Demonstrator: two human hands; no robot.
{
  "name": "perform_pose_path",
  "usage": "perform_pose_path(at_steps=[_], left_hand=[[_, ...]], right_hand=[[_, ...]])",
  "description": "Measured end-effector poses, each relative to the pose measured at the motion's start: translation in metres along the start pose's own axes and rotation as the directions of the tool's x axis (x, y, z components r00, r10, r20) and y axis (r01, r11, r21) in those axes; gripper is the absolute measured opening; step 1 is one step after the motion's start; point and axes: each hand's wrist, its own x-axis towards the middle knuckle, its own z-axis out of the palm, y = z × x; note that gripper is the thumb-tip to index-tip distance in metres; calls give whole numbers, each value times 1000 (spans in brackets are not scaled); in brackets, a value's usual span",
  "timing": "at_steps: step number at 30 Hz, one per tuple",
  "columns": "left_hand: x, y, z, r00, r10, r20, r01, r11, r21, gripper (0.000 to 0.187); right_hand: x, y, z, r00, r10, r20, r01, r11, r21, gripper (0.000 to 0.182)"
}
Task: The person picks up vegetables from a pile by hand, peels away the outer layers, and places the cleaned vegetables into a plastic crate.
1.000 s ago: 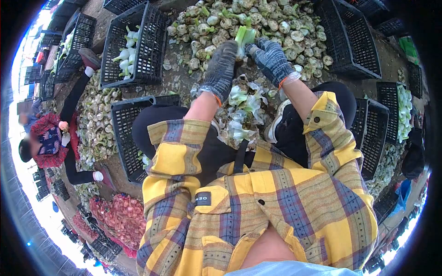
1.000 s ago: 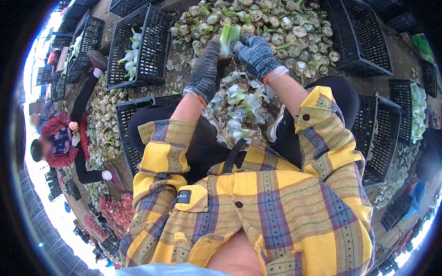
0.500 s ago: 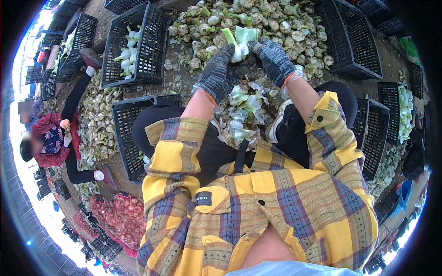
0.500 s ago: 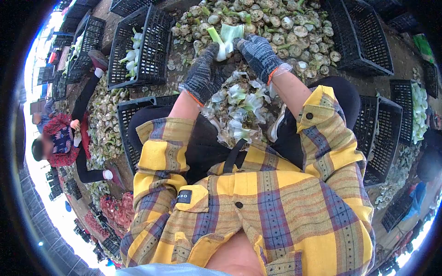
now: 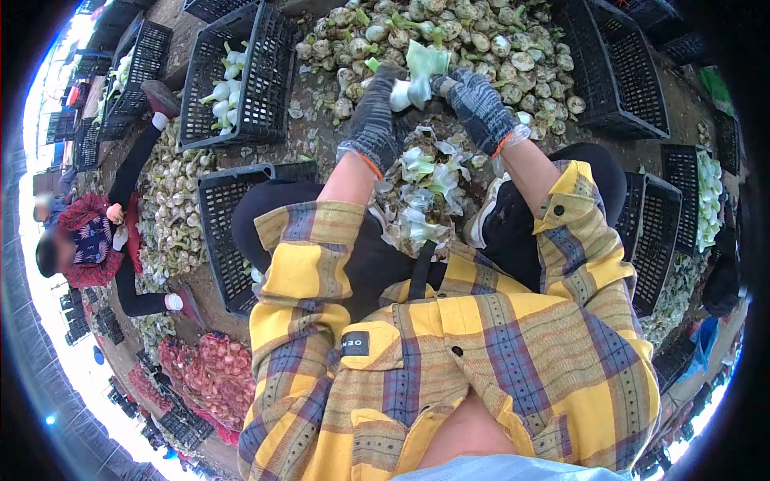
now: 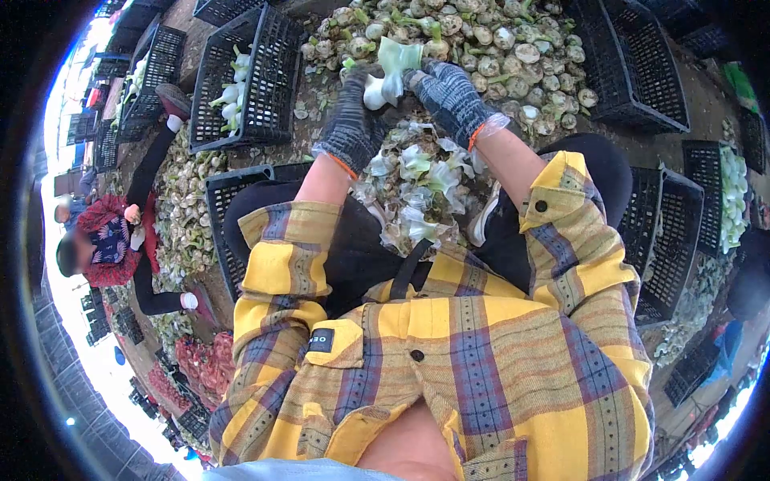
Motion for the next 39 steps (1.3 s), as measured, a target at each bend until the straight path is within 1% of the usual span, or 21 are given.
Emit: perform_pose_path(at_steps=[2,3,4,6,8,10,12,13,14,16,18,20,21,24,28,30,32,34,37,38,39], left_hand=[[-1,0,0,993,90,-78,-66,959,276,36],[0,3,0,993,110,-50,-89,945,314,31],[0,3,-1,992,112,-51,-90,945,314,31],[1,3,-1,965,227,-130,-182,939,291,27],[6,6,-5,957,255,-141,-208,937,282,22],[8,10,-8,972,168,-165,-157,985,78,22],[8,14,-8,959,212,-185,-193,974,117,23],[8,16,-8,946,254,-202,-226,962,155,25],[7,18,-7,930,297,-217,-257,947,193,26],[23,14,-25,892,426,-154,-345,860,377,29],[38,7,-43,785,619,39,-480,567,669,36],[22,10,-32,782,611,125,-448,411,794,43],[17,9,-26,779,602,174,-439,327,837,41],[6,5,-12,780,566,268,-417,149,897,37],[0,0,-4,740,545,395,-604,280,746,36],[7,-3,-13,693,587,419,-559,70,826,36],[6,-1,-15,775,502,385,-508,131,851,36],[27,-10,-34,601,587,542,-517,-231,824,37],[31,-10,-35,526,604,600,-482,-370,795,39],[23,-10,-27,526,604,600,-482,-370,794,39],[-4,-3,4,699,649,300,-471,103,876,42]], right_hand=[[0,-1,0,996,-87,-33,90,993,80,23],[1,-2,-2,998,69,-1,-65,952,299,22],[2,-1,-4,975,213,64,-217,841,496,22],[3,9,-8,987,152,43,-152,836,527,19],[5,9,-11,955,294,37,-184,492,851,17],[7,15,-19,936,350,35,-228,529,817,20],[4,16,-25,992,122,29,-124,927,354,28],[3,15,-21,971,-12,237,-10,996,91,36],[-5,13,-18,971,-12,238,-10,996,91,36],[-23,7,-9,890,7,456,309,726,-614,41],[-20,2,-3,912,-77,403,297,802,-518,51],[1,-1,-11,884,195,424,-45,940,-338,48],[3,-2,4,942,223,251,-261,957,130,43],[1,-13,6,889,345,299,-444,807,389,41],[5,-14,10,865,410,289,-484,833,269,40],[1,-25,5,872,396,290,-479,811,334,37],[-2,-27,1,904,317,287,-404,854,329,35],[-3,-30,-2,899,329,289,-413,856,311,35],[-3,-15,6,906,321,275,-405,846,346,34],[-2,-7,10,918,301,258,-385,833,397,34],[0,-5,10,918,300,258,-384,834,397,34]])
